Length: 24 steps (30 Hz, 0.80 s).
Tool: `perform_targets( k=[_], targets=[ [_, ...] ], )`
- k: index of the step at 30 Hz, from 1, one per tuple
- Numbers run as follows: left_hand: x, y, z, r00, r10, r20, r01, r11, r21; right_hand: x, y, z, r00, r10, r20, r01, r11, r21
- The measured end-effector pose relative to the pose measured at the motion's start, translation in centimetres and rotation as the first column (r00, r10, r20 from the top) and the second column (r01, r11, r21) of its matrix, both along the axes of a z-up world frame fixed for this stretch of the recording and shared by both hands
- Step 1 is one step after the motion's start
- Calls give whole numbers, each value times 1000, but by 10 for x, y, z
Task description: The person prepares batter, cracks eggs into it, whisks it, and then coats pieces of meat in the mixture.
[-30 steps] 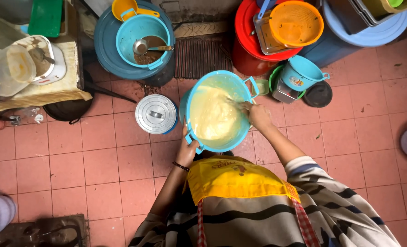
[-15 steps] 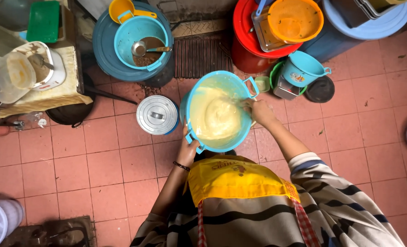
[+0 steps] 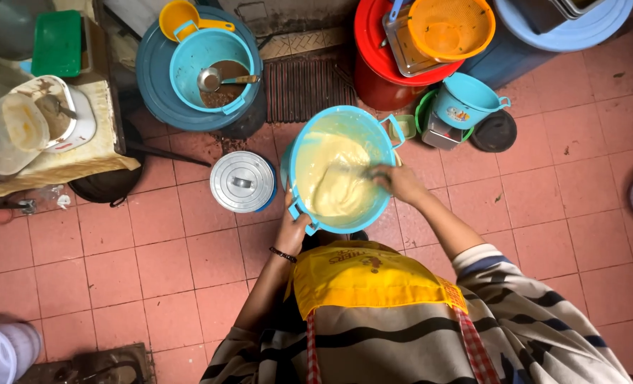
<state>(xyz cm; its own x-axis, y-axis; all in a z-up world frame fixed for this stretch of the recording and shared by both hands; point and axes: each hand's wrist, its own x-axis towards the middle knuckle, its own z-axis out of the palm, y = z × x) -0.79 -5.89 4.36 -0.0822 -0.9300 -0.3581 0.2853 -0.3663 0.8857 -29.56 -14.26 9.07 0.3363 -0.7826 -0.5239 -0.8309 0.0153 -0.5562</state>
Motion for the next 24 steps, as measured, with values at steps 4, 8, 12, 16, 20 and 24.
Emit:
perform_targets(
  k=[4,8,12,16,20,24],
  targets=[
    [1,3,-10,999,-30,-35,31,999,38,7,21,-53,888,85,-452,-162,978,-134],
    [-7,0,10,982,1,-188,34,983,179,57,8,25,933,115,-340,-162,980,-114],
    [-4,3,-6,932,81,-353,5,972,235,22,-21,-64,797,-66,-601,-118,958,-262],
    [-10,13,-42,868,170,-467,18,928,371,32,19,-78,621,105,-777,-359,919,-162],
    [-21,11,-39,853,60,-519,145,927,346,63,-9,-5,832,106,-545,-167,984,-64],
    [-8,5,-35,848,89,-522,139,914,382,11,-9,-50,746,-77,-662,-114,964,-241]
  ],
)
